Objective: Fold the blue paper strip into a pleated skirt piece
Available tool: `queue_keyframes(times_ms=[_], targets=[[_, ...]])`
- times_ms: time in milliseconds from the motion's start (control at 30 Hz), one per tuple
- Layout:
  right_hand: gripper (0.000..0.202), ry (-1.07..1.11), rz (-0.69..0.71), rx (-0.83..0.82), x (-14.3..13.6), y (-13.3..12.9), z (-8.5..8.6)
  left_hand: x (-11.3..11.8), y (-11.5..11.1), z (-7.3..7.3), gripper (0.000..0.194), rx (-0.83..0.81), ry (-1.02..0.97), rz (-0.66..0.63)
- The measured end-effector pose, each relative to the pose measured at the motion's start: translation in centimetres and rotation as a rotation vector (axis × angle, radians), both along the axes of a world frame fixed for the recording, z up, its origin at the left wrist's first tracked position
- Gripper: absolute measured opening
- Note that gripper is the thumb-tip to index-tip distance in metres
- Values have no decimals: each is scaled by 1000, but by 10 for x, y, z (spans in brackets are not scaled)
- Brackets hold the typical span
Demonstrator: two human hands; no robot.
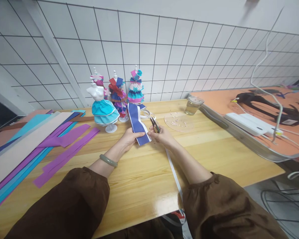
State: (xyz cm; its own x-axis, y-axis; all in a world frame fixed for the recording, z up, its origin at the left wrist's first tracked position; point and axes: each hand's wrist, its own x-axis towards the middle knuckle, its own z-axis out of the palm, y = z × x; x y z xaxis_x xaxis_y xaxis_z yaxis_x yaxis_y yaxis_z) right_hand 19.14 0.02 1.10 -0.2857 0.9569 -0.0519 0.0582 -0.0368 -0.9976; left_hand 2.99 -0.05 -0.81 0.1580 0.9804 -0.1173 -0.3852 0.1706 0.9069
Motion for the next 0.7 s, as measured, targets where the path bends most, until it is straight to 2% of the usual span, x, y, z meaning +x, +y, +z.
queue_keyframes(times_ms=[200, 333, 433, 533, 700], targets=[[34, 81, 22, -32, -1, -1, 2, 0, -2, 2, 26, -63, -115, -28], [38, 69, -22, -26, -2, -2, 2, -4, -1, 2, 18, -101, -217, -54], [40, 40, -17, -23, -3, -4, 3, -7, 0, 1, 14, -149, -249, -124], [42, 32, 22, -22, -4, -6, 3, -9, 0, 0, 16, -137, -255, -196], [41, 63, 30, -46, -3, -6, 4, -9, -1, 0, 18, -67, -214, -208]])
